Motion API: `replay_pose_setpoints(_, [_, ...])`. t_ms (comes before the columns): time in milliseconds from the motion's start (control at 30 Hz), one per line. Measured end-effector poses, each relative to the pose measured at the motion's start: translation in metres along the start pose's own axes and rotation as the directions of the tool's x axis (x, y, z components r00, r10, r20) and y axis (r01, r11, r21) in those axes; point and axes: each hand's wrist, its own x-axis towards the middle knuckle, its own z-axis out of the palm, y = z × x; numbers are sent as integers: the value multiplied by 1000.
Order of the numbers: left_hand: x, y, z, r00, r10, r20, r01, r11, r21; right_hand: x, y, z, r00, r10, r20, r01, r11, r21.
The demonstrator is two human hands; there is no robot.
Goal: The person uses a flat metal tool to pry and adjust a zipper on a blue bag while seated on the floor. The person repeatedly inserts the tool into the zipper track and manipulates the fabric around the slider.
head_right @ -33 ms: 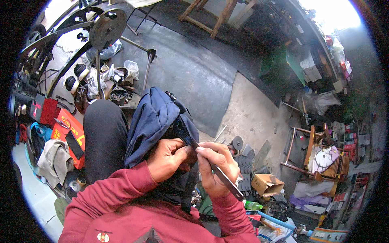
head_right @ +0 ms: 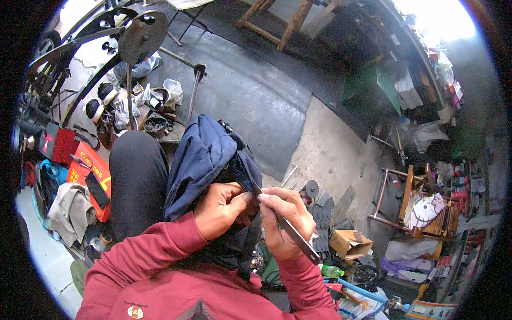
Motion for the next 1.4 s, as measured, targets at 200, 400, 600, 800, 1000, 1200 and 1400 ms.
replay_pose_setpoints(200, [1, -5, 4, 999, 30, -26, -32, 998, -52, 5, -6, -8, 993, -10, 120, 17, 998, -54])
replay_pose_setpoints(400, [2, -5, 2, 1000, -4, -19, 4, 1000, -4, 0, -3, 5, 997, -64, 39, 68, 993, -100])
replay_pose_setpoints(600, [1, -5, 5, 999, -9, -34, 8, 999, -49, -2, -2, 3, 997, 78, -11, -78, 997, -26])
replay_pose_setpoints(800, [3, -9, 3, 1000, -5, -25, 5, 1000, -5, 3, -2, -5, 983, 179, 44, -179, 984, 11])
replay_pose_setpoints(1000, [2, -8, 4, 1000, -14, -25, 12, 997, -79, 19, -7, -13, 969, 203, 142, -192, 978, -84])
replay_pose_setpoints(1200, [2, -2, 3, 997, -64, -31, 62, 997, -52, 37, -9, -26, 869, 380, 316, -419, 906, 63])
replay_pose_setpoints(1400, [2, 0, 5, 998, -60, -1, 60, 996, -66, 61, 2, -27, 868, 143, 475, -155, 988, -15])
